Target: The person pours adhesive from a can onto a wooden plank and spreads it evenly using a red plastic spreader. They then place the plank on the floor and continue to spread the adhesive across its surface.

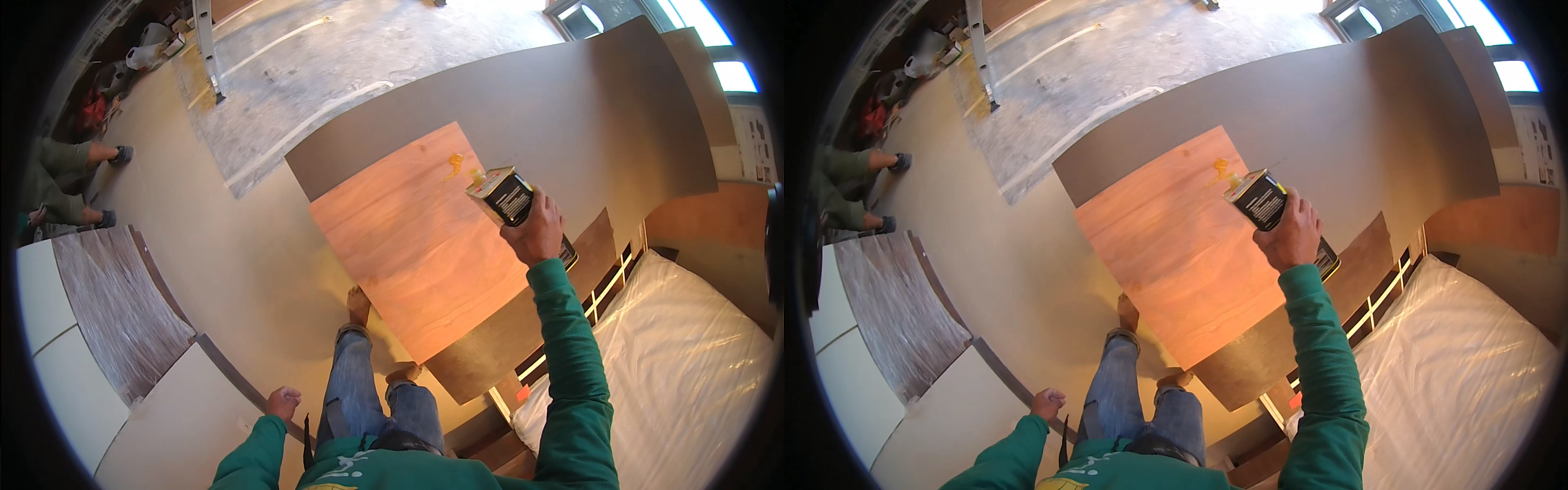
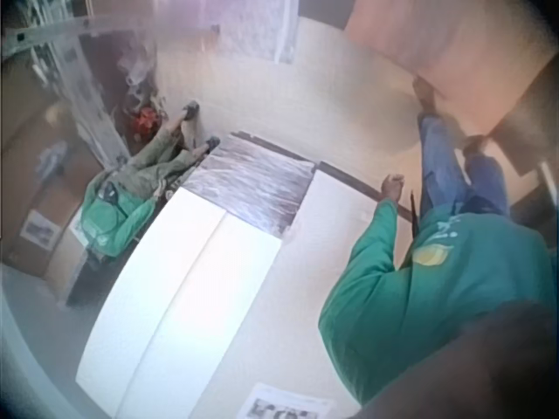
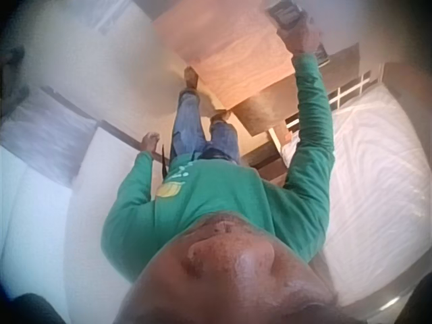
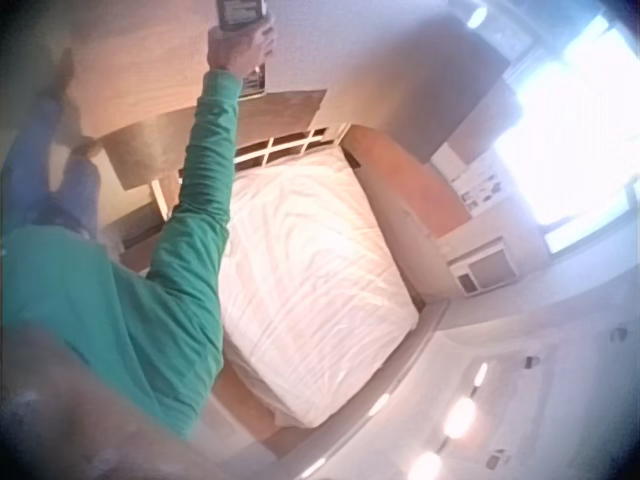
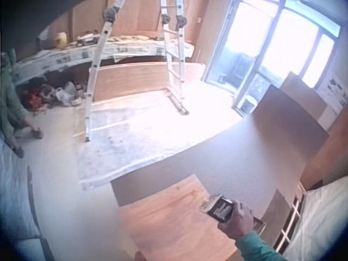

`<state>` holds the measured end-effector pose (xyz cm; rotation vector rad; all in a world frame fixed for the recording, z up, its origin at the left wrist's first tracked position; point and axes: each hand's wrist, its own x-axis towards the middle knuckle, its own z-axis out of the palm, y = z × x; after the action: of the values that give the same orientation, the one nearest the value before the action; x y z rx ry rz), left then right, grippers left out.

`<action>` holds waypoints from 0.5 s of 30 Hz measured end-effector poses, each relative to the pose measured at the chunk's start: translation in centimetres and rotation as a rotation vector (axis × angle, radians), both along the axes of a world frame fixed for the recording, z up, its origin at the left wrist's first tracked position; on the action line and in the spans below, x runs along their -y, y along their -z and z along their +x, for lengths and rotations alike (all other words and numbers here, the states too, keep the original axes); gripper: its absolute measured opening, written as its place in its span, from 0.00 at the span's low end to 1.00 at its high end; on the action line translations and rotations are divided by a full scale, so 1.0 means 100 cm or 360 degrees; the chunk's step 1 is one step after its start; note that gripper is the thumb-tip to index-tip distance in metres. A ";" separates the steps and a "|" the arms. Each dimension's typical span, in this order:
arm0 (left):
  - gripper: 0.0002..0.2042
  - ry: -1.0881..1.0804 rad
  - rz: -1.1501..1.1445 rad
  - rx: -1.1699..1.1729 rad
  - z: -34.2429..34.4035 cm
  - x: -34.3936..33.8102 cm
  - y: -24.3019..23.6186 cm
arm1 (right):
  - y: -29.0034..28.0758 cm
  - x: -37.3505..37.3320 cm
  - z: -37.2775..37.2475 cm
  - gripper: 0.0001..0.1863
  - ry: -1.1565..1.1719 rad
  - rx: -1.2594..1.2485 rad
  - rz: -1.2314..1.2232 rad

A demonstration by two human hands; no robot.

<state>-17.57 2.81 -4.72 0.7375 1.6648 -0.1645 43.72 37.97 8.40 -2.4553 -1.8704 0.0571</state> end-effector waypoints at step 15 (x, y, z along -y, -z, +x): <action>0.07 -0.0042 0.0017 -0.0027 0.014 -0.009 0.017 | -0.025 0.060 -0.002 0.40 0.0606 -0.1744 0.0200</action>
<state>-16.17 3.69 -6.45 0.7237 1.6920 -0.1437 43.51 31.92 10.92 -1.9378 -0.8899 0.9823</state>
